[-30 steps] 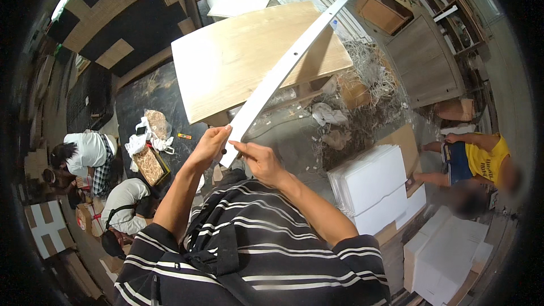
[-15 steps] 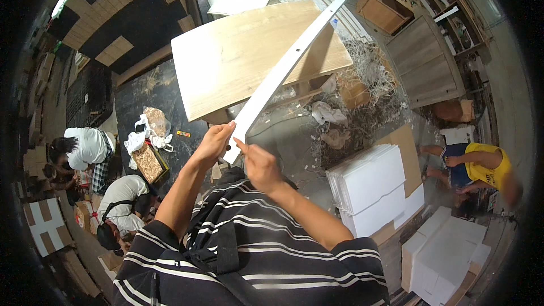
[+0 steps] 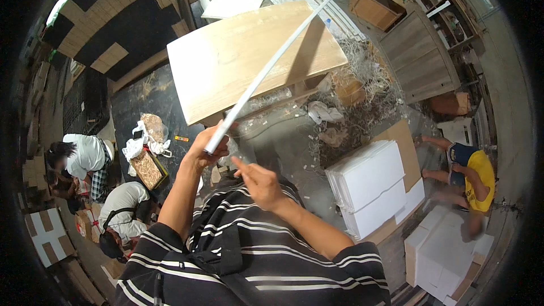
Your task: The person aligns a long white trim piece on a wooden board and uses a yellow utility knife to score or cut along its edge. They repeatedly position the trim, make cuts, and adjust the piece on the workbench.
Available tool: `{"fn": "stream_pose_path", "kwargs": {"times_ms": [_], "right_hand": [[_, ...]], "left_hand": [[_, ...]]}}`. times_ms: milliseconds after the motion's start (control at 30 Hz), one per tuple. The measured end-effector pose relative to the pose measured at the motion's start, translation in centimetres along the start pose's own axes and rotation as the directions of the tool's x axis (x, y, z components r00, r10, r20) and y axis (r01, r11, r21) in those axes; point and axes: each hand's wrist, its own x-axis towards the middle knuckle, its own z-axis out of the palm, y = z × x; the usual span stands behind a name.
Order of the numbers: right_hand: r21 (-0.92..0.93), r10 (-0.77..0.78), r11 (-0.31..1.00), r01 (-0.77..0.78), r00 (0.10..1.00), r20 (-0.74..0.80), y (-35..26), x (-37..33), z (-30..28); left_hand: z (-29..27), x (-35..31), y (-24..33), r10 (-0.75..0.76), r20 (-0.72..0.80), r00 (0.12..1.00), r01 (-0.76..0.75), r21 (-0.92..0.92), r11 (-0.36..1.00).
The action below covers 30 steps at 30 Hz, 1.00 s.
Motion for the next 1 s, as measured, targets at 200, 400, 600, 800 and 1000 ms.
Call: {"fn": "stream_pose_path", "kwargs": {"times_ms": [200,400,600,800,1000], "right_hand": [[0.051,0.206,0.978,-0.201,0.973,-0.102,1.7,-0.8,-1.2],[0.107,0.321,0.944,-0.313,0.945,-0.068,2.1,-2.0,0.1],[0.173,0.381,0.919,-0.356,0.912,-0.149,2.7,-1.7,1.1],[0.478,0.517,0.811,-0.337,0.796,-0.316,4.1,-2.5,-0.4],[0.753,0.744,0.539,-0.377,0.631,-0.217,7.3,-5.1,-3.5]], "left_hand": [[-11.1,-1.0,-1.7,0.079,0.292,0.953,0.132,-0.637,0.76],[-19.2,-1.6,-2.6,0.354,0.424,0.834,0.148,-0.789,0.597],[-25.3,-0.5,-2.6,0.144,-0.618,0.773,-0.611,-0.664,0.431],[-19.9,-0.5,-3.5,0.379,-0.724,0.576,-0.473,0.082,0.877],[-8.4,11.5,6.9,0.859,-0.017,0.512,-0.456,0.842,0.289]]}}
